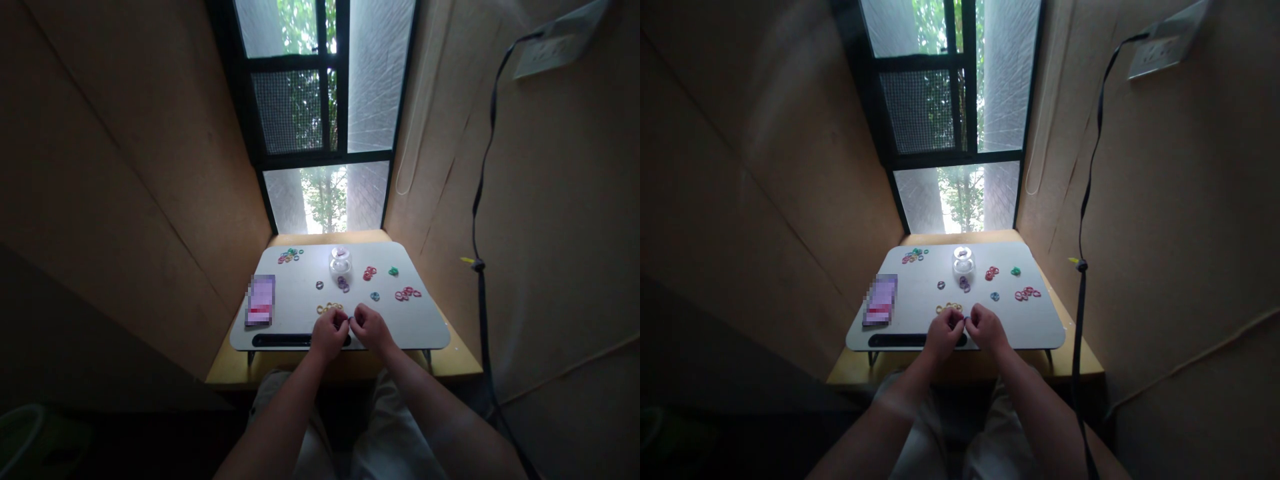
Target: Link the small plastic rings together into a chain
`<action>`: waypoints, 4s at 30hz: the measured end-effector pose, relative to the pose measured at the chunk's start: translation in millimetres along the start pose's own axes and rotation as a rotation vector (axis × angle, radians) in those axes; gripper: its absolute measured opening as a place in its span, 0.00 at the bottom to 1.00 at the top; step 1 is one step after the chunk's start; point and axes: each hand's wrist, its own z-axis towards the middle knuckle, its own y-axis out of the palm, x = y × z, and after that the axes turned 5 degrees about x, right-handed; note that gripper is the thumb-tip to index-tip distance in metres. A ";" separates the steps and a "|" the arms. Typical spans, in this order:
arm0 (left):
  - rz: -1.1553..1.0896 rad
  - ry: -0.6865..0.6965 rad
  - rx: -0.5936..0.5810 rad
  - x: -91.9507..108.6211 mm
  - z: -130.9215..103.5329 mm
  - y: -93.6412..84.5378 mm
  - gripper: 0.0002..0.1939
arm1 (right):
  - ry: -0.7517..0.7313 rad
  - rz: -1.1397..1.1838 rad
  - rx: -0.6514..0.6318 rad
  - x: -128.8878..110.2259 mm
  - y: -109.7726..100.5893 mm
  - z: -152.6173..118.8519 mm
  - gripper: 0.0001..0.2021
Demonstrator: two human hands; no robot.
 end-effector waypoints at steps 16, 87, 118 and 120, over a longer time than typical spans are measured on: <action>-0.073 0.020 -0.038 -0.6 1.4 1.1 0.09 | -0.017 0.029 -0.009 0.6 0.5 -1.7 0.05; -0.009 0.029 0.023 -4.6 0.9 2.9 0.06 | -0.026 0.071 -0.019 0.5 0.6 -1.8 0.09; -0.042 -0.045 0.007 -5.2 3.1 3.0 0.07 | -0.041 0.083 -0.060 -0.2 -4.0 -0.9 0.06; -0.046 -0.048 0.003 -7.0 3.3 3.8 0.07 | -0.035 0.062 -0.061 -0.5 -3.9 -1.0 0.06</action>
